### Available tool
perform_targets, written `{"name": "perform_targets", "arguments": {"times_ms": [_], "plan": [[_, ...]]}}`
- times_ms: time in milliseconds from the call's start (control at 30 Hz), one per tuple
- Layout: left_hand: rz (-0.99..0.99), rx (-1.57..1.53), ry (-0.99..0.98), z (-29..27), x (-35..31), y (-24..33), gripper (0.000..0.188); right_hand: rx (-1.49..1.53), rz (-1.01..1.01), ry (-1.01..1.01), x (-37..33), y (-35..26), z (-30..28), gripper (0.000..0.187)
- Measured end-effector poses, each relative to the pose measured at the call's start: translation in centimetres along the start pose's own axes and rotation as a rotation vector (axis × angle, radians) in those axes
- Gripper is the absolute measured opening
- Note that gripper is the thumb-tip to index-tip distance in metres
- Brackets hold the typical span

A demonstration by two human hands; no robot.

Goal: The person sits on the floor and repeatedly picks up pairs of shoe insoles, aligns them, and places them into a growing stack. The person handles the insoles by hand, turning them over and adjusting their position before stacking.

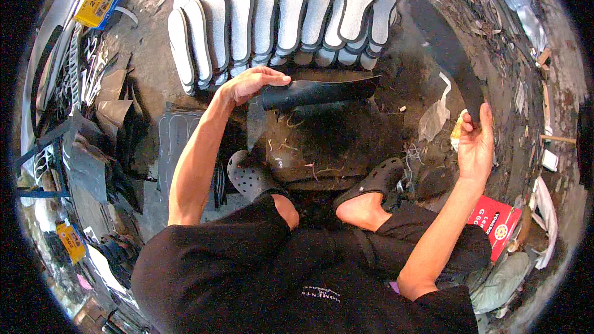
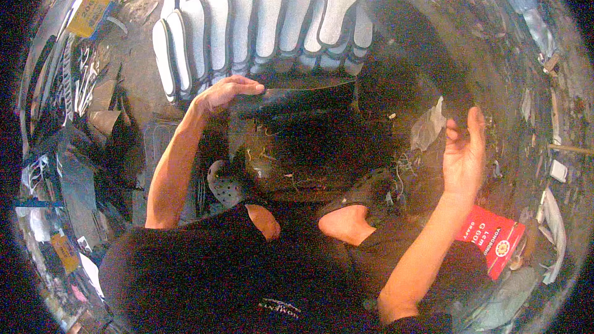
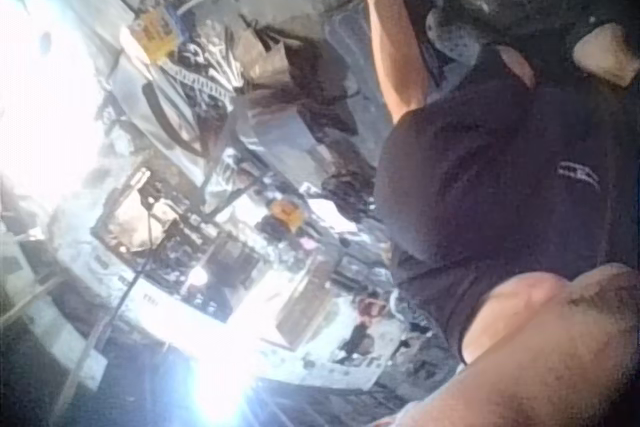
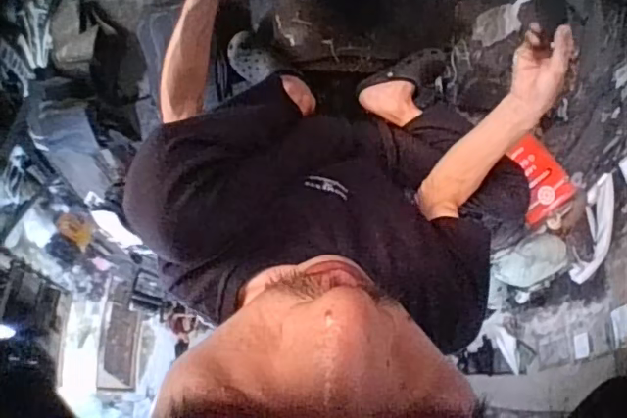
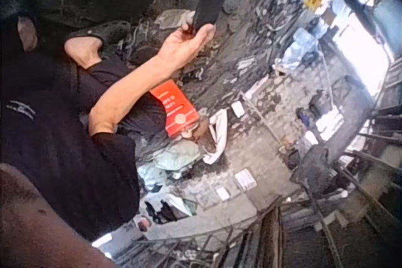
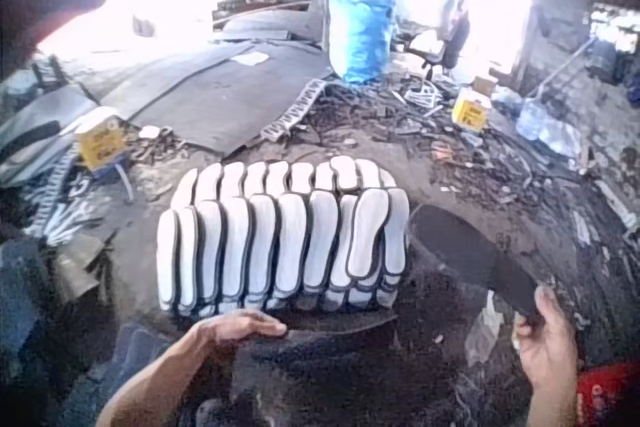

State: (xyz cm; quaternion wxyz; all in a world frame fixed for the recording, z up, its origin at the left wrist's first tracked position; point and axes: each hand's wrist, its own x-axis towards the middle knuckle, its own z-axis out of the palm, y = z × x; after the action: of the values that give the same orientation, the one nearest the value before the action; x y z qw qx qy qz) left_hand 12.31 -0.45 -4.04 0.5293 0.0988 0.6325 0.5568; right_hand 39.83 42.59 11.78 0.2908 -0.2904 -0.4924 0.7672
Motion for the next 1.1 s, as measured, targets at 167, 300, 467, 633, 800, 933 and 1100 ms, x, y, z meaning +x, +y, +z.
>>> {"name": "perform_targets", "arguments": {"times_ms": [167, 300, 467, 633, 800, 933, 1100], "plan": [[0.225, 0.265, 0.035, 0.8, -0.9, -3.4, 0.029, -0.092, 0.065, -0.123, -0.8, 1.4, 2.4, 0.047], [0.377, 0.733, -0.069, 6.9, -4.5, -4.6, 0.037, -0.250, 0.017, -0.132, -2.2, 3.9, 4.5, 0.047], [0.348, -0.481, 0.324, 10.9, -8.2, -6.1, 0.056, -0.398, 0.323, -0.309, -4.5, 12.4, 3.6, 0.039], [0.289, -0.488, 0.859, 14.0, -7.8, -9.4, 0.041, -0.512, 0.335, -0.326, -7.0, 18.5, 3.8, 0.041], [0.205, -0.310, 0.976, 14.2, -7.6, -11.8, 0.035, -0.837, 0.237, -0.330, -7.2, 19.2, 3.1, 0.043], [0.166, -0.050, 0.972, 14.7, -8.1, -11.2, 0.037, -0.898, 0.213, -0.321, -7.1, 19.7, 2.1, 0.046], [0.161, 0.135, 1.065, 15.5, -8.1, -10.9, 0.030, -0.955, 0.134, -0.340, -7.1, 20.8, 1.2, 0.040]]}}
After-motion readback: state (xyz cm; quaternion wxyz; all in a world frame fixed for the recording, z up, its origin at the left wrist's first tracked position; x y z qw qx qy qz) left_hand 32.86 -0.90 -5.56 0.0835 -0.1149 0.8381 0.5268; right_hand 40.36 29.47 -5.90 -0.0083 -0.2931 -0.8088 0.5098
